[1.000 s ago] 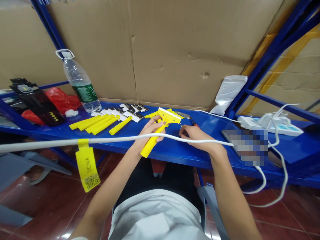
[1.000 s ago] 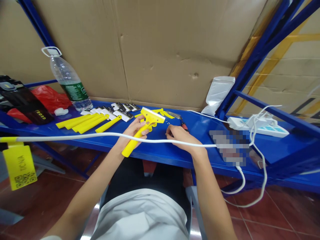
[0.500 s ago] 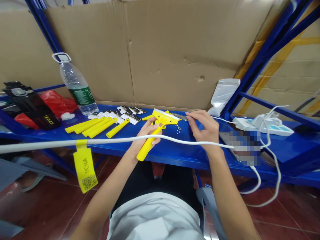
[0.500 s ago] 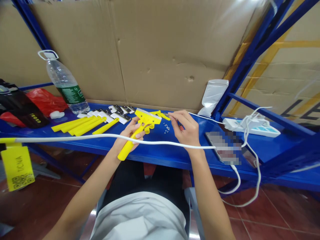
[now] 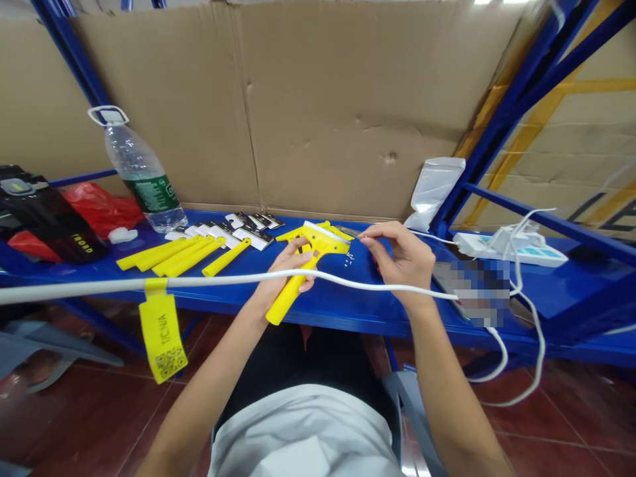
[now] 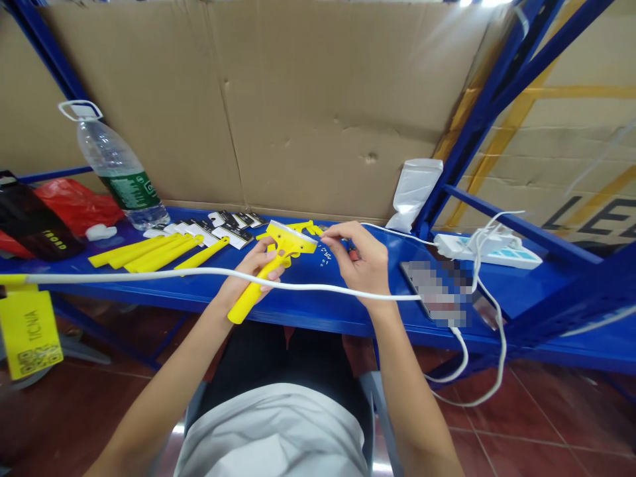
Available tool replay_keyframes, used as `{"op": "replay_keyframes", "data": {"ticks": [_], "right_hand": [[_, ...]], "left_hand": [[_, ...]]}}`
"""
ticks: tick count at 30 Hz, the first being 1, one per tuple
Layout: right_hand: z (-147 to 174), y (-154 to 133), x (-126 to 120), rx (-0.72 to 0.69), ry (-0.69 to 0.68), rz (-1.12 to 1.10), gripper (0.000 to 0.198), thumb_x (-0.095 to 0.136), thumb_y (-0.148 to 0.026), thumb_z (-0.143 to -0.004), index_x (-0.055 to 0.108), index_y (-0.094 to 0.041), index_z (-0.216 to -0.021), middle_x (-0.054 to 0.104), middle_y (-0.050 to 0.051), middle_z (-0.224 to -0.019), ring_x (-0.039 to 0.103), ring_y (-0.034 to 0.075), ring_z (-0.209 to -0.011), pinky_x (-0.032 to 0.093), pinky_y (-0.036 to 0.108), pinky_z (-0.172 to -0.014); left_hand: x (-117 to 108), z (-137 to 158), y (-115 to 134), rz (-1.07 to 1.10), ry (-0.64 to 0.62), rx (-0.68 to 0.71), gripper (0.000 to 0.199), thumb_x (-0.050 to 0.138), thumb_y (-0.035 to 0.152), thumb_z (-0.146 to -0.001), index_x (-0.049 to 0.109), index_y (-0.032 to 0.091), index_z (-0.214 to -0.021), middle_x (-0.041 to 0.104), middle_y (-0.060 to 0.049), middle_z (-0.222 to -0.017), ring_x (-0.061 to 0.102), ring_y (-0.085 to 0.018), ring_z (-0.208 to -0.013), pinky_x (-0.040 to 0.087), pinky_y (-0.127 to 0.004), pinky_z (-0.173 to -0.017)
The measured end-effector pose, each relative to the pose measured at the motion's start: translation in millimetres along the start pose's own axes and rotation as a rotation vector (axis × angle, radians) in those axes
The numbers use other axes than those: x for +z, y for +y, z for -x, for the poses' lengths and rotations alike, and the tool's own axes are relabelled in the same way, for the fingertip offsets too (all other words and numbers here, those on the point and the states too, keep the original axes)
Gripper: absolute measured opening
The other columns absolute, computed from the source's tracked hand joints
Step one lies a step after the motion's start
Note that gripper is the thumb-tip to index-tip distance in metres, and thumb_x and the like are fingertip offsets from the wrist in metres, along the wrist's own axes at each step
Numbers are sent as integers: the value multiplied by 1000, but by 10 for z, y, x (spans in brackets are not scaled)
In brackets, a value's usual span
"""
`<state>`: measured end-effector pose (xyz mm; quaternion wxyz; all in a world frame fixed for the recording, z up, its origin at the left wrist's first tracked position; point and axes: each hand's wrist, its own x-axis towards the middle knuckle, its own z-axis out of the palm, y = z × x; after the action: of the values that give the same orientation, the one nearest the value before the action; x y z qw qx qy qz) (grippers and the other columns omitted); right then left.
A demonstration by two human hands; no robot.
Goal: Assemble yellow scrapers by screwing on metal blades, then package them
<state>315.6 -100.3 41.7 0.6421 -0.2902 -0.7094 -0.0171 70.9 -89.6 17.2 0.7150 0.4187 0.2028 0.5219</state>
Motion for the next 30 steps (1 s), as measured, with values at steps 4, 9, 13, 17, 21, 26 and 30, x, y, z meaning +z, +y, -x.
{"op": "replay_keyframes", "data": {"ticks": [4,9,13,17,21,26,30], "right_hand": [[4,-89,62,72,-124,16,10,75,-38,-109,76,-29,-104,83,6,-105,80,26,-101,66,46,-96],[-8,-81,124,52,-226,-17,12,76,-39,-108,74,-30,-100,81,8,-113,77,28,-113,63,52,-107],[-3,-70,139,86,-264,-53,15,79,-41,-106,74,-29,-98,78,8,-118,75,29,-117,61,52,-111],[4,-59,130,139,-286,-76,18,83,-44,-102,75,-29,-96,76,8,-119,73,29,-120,59,52,-115],[12,-25,124,175,-289,-110,19,87,-43,-99,77,-27,-95,76,8,-121,72,28,-122,57,50,-117],[33,39,131,247,-281,-157,21,89,-47,-97,81,-28,-96,77,8,-119,73,28,-122,58,49,-113],[51,101,138,314,-282,-248,25,93,-52,-93,84,-28,-97,77,8,-120,75,27,-119,61,45,-102]], "left_hand": [[17,1,3,-12,8,-15,57,95,25,-83,57,23,-125,71,-1,-92,66,-12,-56,41,-17,-39],[23,9,9,-47,-6,-26,59,95,28,-84,56,21,-129,72,-1,-91,66,-12,-55,42,-18,-39],[31,25,16,-70,-21,-33,60,94,29,-86,55,22,-130,73,-1,-90,66,-12,-54,42,-18,-41],[45,40,23,-84,-25,-44,60,93,30,-86,53,22,-130,71,1,-86,65,-12,-53,42,-18,-42],[59,42,17,-73,-14,-39,59,93,28,-85,52,23,-128,68,3,-82,63,-12,-51,40,-19,-41],[54,40,13,-71,-24,-46,62,95,28,-81,53,24,-126,70,3,-83,61,-12,-48,38,-20,-41],[35,44,18,-103,-66,-69,62,94,33,-85,53,25,-130,65,6,-71,62,-14,-46,38,-19,-42]]}}
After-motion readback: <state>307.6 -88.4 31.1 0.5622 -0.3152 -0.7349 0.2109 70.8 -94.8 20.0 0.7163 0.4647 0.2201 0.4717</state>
